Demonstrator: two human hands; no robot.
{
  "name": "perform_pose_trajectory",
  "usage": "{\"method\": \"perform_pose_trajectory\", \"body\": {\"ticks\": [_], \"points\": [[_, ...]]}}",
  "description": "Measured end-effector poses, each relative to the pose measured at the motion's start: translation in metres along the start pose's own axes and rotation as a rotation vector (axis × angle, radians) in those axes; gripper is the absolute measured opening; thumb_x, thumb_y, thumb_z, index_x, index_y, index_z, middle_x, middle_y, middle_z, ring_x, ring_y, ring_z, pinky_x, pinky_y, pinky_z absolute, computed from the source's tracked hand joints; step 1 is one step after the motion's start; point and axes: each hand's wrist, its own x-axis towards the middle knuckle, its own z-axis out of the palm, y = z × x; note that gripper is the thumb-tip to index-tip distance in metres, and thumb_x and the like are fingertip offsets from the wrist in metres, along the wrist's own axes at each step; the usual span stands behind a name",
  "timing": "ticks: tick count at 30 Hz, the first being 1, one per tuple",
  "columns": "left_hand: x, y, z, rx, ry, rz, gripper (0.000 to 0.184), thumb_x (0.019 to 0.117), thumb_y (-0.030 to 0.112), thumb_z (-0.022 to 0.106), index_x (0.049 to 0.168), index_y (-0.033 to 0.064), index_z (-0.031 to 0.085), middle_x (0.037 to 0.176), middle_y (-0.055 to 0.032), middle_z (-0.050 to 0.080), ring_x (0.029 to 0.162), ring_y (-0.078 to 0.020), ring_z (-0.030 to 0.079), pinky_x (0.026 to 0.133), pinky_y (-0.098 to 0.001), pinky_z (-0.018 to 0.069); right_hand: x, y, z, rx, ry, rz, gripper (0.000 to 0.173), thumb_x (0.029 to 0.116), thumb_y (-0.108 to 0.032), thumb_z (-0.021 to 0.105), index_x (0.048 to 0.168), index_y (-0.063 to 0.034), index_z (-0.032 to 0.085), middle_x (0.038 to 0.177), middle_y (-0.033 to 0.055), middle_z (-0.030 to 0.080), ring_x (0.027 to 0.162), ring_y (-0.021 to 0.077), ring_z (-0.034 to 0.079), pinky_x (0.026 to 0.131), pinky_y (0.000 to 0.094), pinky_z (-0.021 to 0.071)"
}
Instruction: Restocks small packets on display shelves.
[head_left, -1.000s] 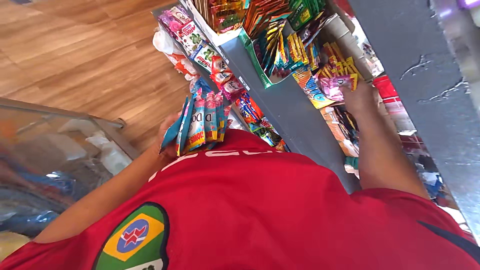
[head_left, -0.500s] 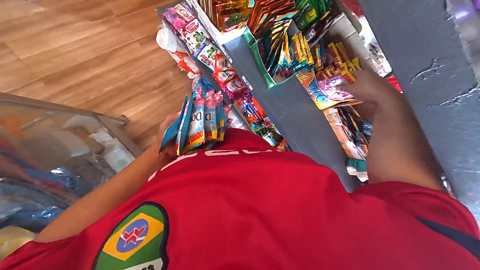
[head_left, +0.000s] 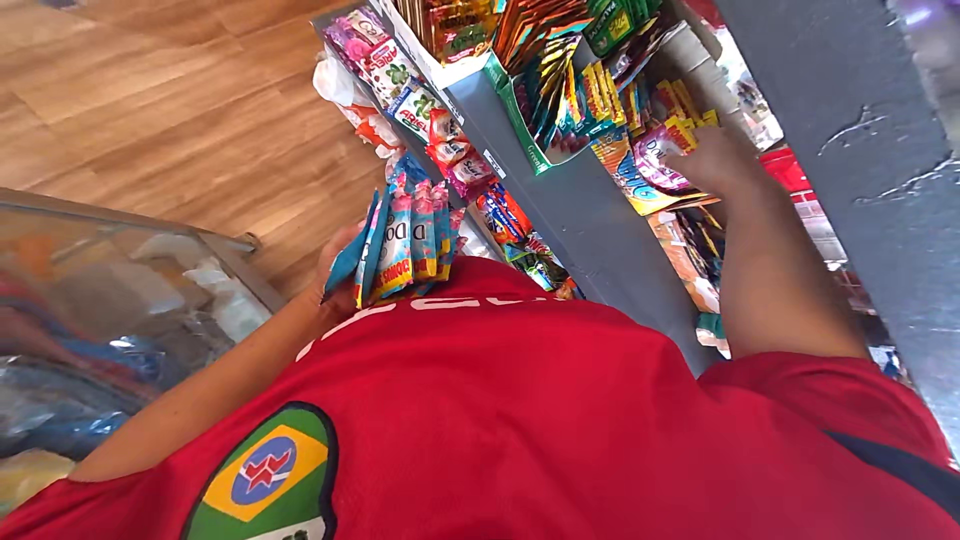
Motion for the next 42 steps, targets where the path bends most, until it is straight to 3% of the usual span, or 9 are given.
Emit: {"method": "perform_pose_trajectory", "body": {"ticks": [3, 5, 13, 20, 25, 32, 37, 39, 42], "points": [[-0.003, 0.001, 0.001, 0.09, 0.123, -0.003, 0.041, 0.1047, 0.021, 0.021, 0.097, 0.0232, 0.061, 0.083, 0.0095, 0.072, 0.076, 0.002, 0.068, 0.068, -0.0178, 0.0572, 0.005, 0.004, 0.0, -0.107, -0.053, 0.006, 0.049, 0.103, -0.018, 0.062, 0.133, 0.0187, 0.05, 0.133, 0.0409, 0.052, 0.127, 0.0529, 0.05, 0.106, 0.066, 0.0346], [-0.004, 0.002, 0.0, 0.054, 0.104, -0.024, 0.044, 0.1027, 0.021, 0.02, 0.096, 0.0239, 0.063, 0.083, 0.0087, 0.073, 0.077, 0.0009, 0.069, 0.068, -0.0191, 0.0582, 0.015, 0.01, 0.002, -0.202, -0.089, 0.027, 0.054, 0.1023, -0.025, 0.064, 0.131, 0.019, 0.052, 0.133, 0.0415, 0.052, 0.129, 0.0548, 0.048, 0.105, 0.0697, 0.0337], [-0.007, 0.001, -0.005, 0.009, 0.029, -0.03, 0.02, 0.0953, 0.03, 0.048, 0.097, 0.0254, 0.067, 0.085, 0.0066, 0.074, 0.078, -0.001, 0.07, 0.067, -0.0214, 0.0593, 0.032, 0.017, 0.015, -0.184, -0.009, -0.069, 0.056, 0.103, -0.025, 0.061, 0.148, 0.0039, 0.045, 0.141, 0.0347, 0.051, 0.134, 0.052, 0.047, 0.108, 0.0719, 0.0337], [-0.006, 0.0, -0.003, 0.024, -0.001, -0.02, 0.026, 0.0989, 0.03, 0.041, 0.095, 0.0247, 0.066, 0.085, 0.0066, 0.074, 0.078, -0.0004, 0.07, 0.067, -0.0206, 0.0589, 0.043, 0.013, 0.009, -0.228, -0.145, 0.025, 0.057, 0.1035, -0.032, 0.06, 0.137, 0.0134, 0.052, 0.134, 0.0404, 0.052, 0.13, 0.0553, 0.047, 0.104, 0.0738, 0.0327], [-0.006, -0.002, -0.004, -0.027, -0.052, 0.002, 0.017, 0.0938, 0.038, 0.06, 0.099, 0.0252, 0.071, 0.089, 0.0061, 0.075, 0.081, -0.0013, 0.071, 0.07, -0.0216, 0.0601, 0.042, 0.026, 0.014, -0.136, -0.128, 0.105, 0.064, 0.103, -0.043, 0.058, 0.122, 0.0186, 0.056, 0.127, 0.0416, 0.054, 0.124, 0.0558, 0.05, 0.1, 0.075, 0.0349], [-0.005, 0.002, -0.005, 0.143, 0.126, 0.036, 0.035, 0.1062, 0.019, 0.025, 0.095, 0.0198, 0.059, 0.08, 0.0097, 0.069, 0.073, 0.0045, 0.065, 0.066, -0.0151, 0.0552, -0.014, 0.0, -0.013, -0.091, -0.02, 0.224, 0.049, 0.1068, -0.021, 0.055, 0.129, 0.0223, 0.048, 0.132, 0.0433, 0.05, 0.126, 0.0546, 0.048, 0.104, 0.0693, 0.0341], [-0.002, -0.002, -0.004, -0.024, -0.071, 0.048, 0.024, 0.0995, 0.029, 0.048, 0.097, 0.0246, 0.071, 0.089, 0.0064, 0.075, 0.081, -0.0005, 0.07, 0.071, -0.0203, 0.0591, -0.019, -0.004, -0.01, -0.097, 0.018, 0.134, 0.05, 0.1026, -0.012, 0.061, 0.138, 0.0191, 0.045, 0.138, 0.04, 0.05, 0.132, 0.0523, 0.047, 0.11, 0.0637, 0.0323], [-0.002, -0.003, -0.003, -0.017, -0.074, 0.046, 0.024, 0.0989, 0.028, 0.044, 0.097, 0.0256, 0.068, 0.089, 0.0072, 0.075, 0.081, -0.0001, 0.07, 0.071, -0.0202, 0.0589, 0.002, 0.008, 0.007, -0.174, 0.057, 0.05, 0.052, 0.0992, -0.013, 0.066, 0.139, 0.0155, 0.048, 0.134, 0.041, 0.053, 0.128, 0.0568, 0.05, 0.105, 0.0713, 0.035], [0.0, -0.004, -0.003, -0.09, -0.173, 0.022, 0.017, 0.0929, 0.037, 0.063, 0.1, 0.0254, 0.074, 0.092, 0.0059, 0.076, 0.084, -0.0016, 0.071, 0.074, -0.0218, 0.0602, 0.024, 0.021, 0.039, -0.335, 0.162, -0.005, 0.055, 0.0976, -0.022, 0.067, 0.138, 0.0094, 0.049, 0.126, 0.0412, 0.057, 0.119, 0.0615, 0.055, 0.093, 0.0775, 0.0407]]}}
